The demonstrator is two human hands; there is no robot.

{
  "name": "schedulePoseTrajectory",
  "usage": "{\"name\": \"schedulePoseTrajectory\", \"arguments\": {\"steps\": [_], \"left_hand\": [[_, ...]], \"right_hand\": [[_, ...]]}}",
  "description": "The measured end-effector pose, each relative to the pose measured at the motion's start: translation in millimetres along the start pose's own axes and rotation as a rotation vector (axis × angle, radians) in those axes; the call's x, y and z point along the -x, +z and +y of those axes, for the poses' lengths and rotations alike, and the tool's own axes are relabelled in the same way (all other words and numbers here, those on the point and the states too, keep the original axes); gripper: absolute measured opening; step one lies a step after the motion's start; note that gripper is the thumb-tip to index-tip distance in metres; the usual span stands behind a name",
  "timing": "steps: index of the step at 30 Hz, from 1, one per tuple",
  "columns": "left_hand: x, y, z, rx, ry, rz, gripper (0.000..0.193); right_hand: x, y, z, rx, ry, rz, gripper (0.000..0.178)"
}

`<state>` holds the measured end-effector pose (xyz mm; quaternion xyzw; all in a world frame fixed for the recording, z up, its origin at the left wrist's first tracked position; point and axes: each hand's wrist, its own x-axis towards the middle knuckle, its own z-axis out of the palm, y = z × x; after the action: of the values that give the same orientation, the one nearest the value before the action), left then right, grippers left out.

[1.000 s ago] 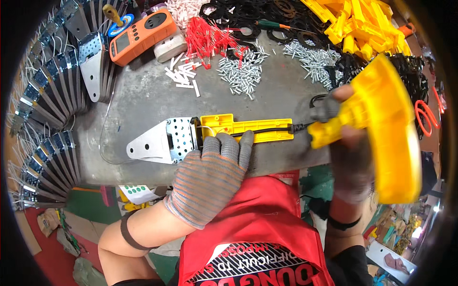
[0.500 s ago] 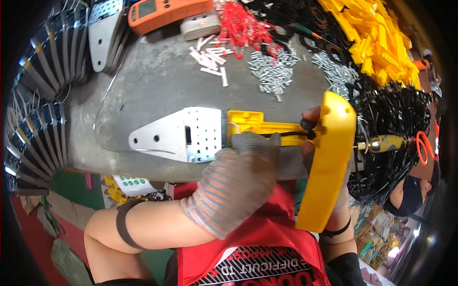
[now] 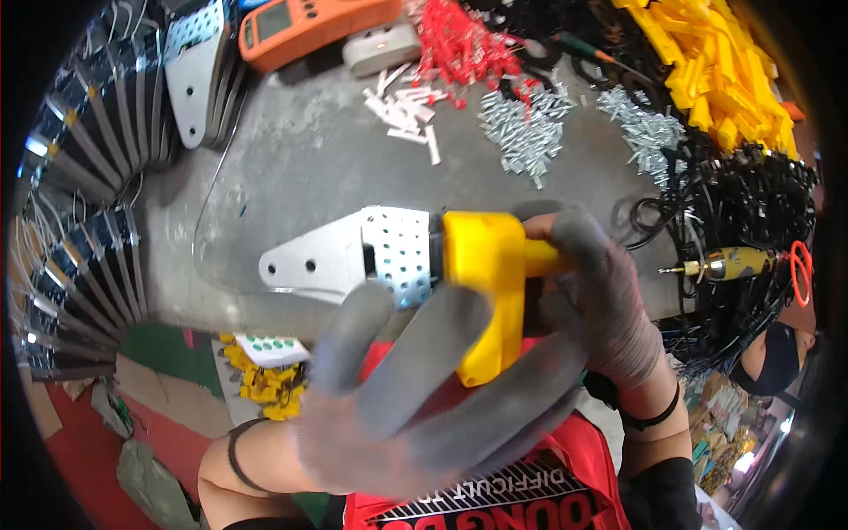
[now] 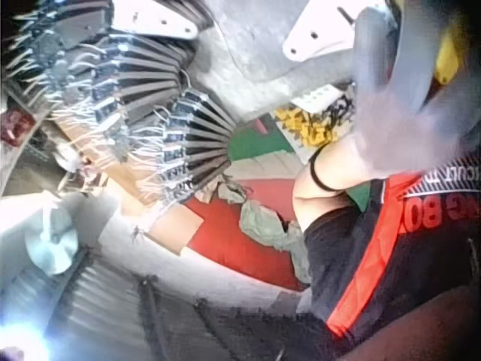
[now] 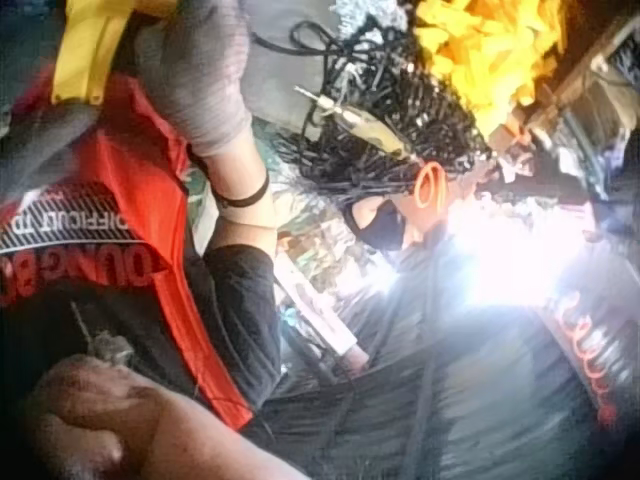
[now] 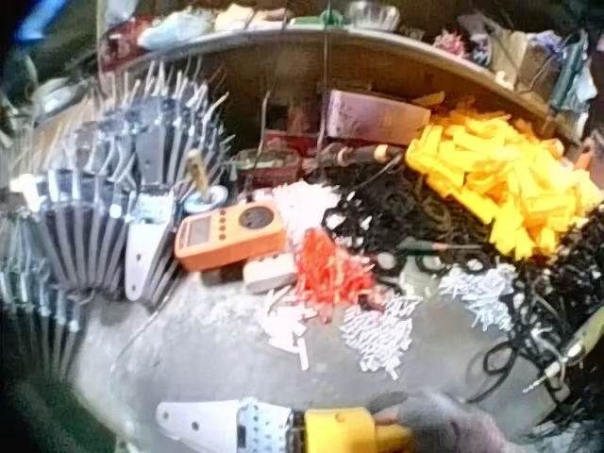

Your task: Assembling a handheld industrial tool or electronic hardware component involving filing, soldering, and screw fastening.

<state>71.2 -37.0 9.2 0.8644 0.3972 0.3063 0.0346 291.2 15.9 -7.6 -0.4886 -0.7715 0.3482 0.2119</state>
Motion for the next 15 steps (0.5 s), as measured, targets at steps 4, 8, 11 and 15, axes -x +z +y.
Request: {"name": "schedulePoseTrajectory", "arguments": {"steps": [4,8,11,15], "left_hand": [[-26,33,-15,-0.039,0.048,-0.404,0.033],[-25,31,-20,-0.04,0.112,-0.483,0.04],[-26,33,-19,-0.048,0.146,-0.493,0.05],[-23,30,-17,0.043,0.11,-0.475,0.054]], "right_hand": [[-8,-18,17,-0.055,-0.055,-0.025,0.045],[-36,-45,30,0.121,0.25,-0.052,0.046],[-54,-31,46,0.524,-0.147,0.137,0.042],[-85,-30,46,0.59,0.071,0.043,0.029]]}}
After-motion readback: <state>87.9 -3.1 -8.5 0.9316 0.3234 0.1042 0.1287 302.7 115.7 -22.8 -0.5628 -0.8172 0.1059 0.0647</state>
